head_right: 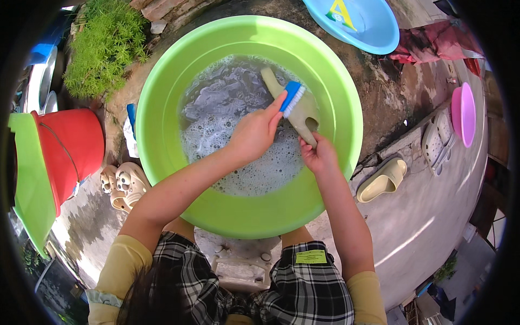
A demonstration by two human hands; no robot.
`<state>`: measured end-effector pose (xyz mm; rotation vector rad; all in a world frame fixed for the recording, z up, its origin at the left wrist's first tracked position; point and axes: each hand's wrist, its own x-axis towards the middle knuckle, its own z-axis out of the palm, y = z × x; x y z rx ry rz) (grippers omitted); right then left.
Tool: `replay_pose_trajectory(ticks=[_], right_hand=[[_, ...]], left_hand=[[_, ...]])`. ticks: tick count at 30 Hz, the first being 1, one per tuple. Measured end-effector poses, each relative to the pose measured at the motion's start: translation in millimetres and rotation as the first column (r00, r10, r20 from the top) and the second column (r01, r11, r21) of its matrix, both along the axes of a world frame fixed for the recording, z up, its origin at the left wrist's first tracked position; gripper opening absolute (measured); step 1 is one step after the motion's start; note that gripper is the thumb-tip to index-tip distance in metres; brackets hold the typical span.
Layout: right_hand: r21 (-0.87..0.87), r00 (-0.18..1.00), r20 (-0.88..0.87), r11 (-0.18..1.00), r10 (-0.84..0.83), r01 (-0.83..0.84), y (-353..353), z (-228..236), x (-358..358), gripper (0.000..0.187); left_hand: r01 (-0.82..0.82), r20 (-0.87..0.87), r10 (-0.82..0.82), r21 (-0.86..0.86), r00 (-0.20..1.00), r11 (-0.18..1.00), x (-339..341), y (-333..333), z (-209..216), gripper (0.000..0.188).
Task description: The person scrubs a pair of beige slippers with a blue brush in a green basin filled with soapy water. They scrub the soles and uppers of the slippers, rinse them in the basin, and place one slipper on the ground before continuing to scrub the other.
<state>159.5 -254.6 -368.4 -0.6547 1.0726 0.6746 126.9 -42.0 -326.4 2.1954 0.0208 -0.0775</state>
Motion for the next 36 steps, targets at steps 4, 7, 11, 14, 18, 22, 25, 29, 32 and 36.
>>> replay_pose_trajectory(ticks=[4, 7, 11, 14, 18, 22, 25, 29, 32, 36], right_hand=[[-0.063, 0.993, 0.068, 0.994, 0.093, -0.089, 13, 3, 2, 0.015], [-0.132, 0.992, 0.096, 0.989, 0.080, -0.067, 0, 1, 2, 0.016], [-0.270, 0.960, 0.196, 0.952, 0.200, -0.143, 10, 7, -7, 0.029], [-0.412, 0.905, 0.276, 0.891, 0.323, -0.192, 31, 27, -6, 0.045], [-0.504, 0.856, 0.313, 0.836, 0.412, -0.218, 30, 31, -9, 0.057], [-0.510, 0.829, 0.371, 0.838, 0.419, -0.196, 35, 34, -12, 0.056], [-0.563, 0.808, 0.398, 0.811, 0.434, -0.159, 39, 34, -11, 0.055], [-0.752, 0.670, 0.361, 0.627, 0.648, -0.202, 51, 46, -14, 0.051], [-0.766, 0.661, 0.368, 0.617, 0.654, -0.183, 44, 51, -8, 0.048], [-0.824, 0.586, 0.311, 0.520, 0.748, -0.226, 55, 54, -17, 0.045]], left_hand=[[-0.193, -0.075, 0.214, 0.223, 0.974, 0.956, 41, 53, -36, 0.042], [-0.045, 0.026, 0.046, -0.033, 0.999, 0.998, -14, 4, -10, 0.043], [0.074, 0.002, -0.074, 0.049, 0.997, 0.996, -34, 10, 2, 0.047], [-0.014, -0.239, 0.070, 0.229, 0.968, 0.973, 8, 51, -14, 0.054], [-0.063, -0.018, 0.063, 0.006, 0.998, 0.998, -35, 24, -5, 0.052], [-0.042, 0.082, 0.046, -0.051, 0.996, 0.998, -40, 31, 0, 0.055], [0.248, -0.110, -0.233, 0.151, 0.966, 0.957, -49, 13, 22, 0.056], [0.094, 0.044, -0.104, 0.194, 0.994, 0.976, -9, 27, 5, 0.057], [0.144, 0.015, -0.147, 0.118, 0.989, 0.982, -23, 16, 11, 0.055], [0.294, -0.030, -0.295, 0.214, 0.955, 0.931, -32, 18, 13, 0.054]])
